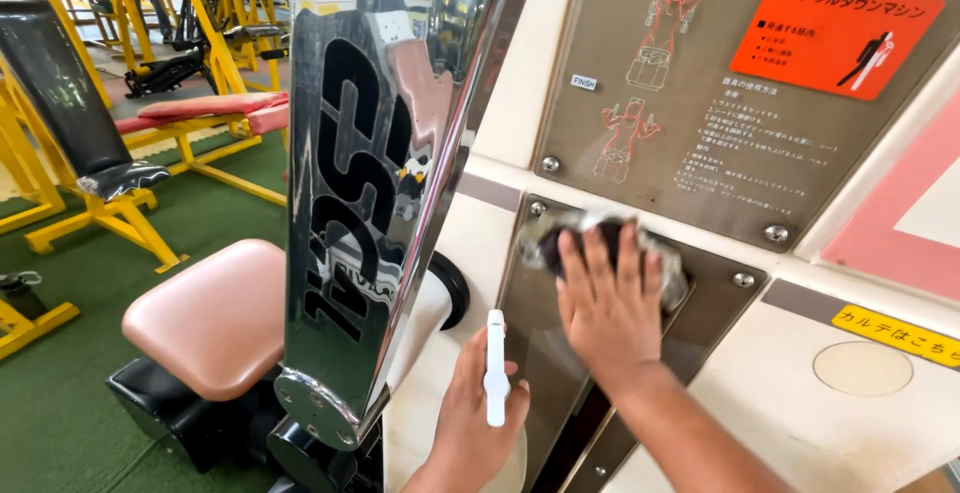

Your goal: Cleaning and wiping down various parts of a gym machine using a spray bottle and a cloth.

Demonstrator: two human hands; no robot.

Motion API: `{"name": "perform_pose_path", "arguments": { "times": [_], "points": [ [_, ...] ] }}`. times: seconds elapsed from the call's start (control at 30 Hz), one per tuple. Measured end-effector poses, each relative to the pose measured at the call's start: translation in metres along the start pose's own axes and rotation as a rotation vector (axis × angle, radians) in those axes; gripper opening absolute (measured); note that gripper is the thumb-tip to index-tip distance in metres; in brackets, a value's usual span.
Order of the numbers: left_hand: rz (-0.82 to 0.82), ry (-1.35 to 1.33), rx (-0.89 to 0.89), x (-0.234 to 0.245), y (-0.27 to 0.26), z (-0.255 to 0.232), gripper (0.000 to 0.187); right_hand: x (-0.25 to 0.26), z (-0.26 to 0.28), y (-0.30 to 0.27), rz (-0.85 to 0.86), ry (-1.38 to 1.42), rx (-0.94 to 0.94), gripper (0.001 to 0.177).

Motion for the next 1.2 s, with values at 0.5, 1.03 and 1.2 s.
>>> {"name": "perform_pose_path", "arguments": {
  "times": [0.5, 1.03, 1.2],
  "points": [
    [0.126, 0.023, 0.049, 0.003, -0.048, 0.056, 0.075, -0.051, 0.057, -0.096, 0.662, 0.094, 0.292, 0.074],
    [0.150, -0.081, 0.074, 0.021, -0.048, 0.022, 0.063, -0.039, 0.056, -0.064, 0.062, 0.041, 0.150, 0.061],
    [0.132, -0.009, 0.131, 0.026, -0.040, 0.018, 0.059, -0.075, 0.078, -0.137, 0.348, 0.148, 0.270, 0.066]
  ]
}}
Point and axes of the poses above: each hand's wrist, its own y-axis towards the middle knuckle, its own x-axis out of the back of the hand, z = x × y, the point moved 7 cm from there along y, towards the middle knuckle
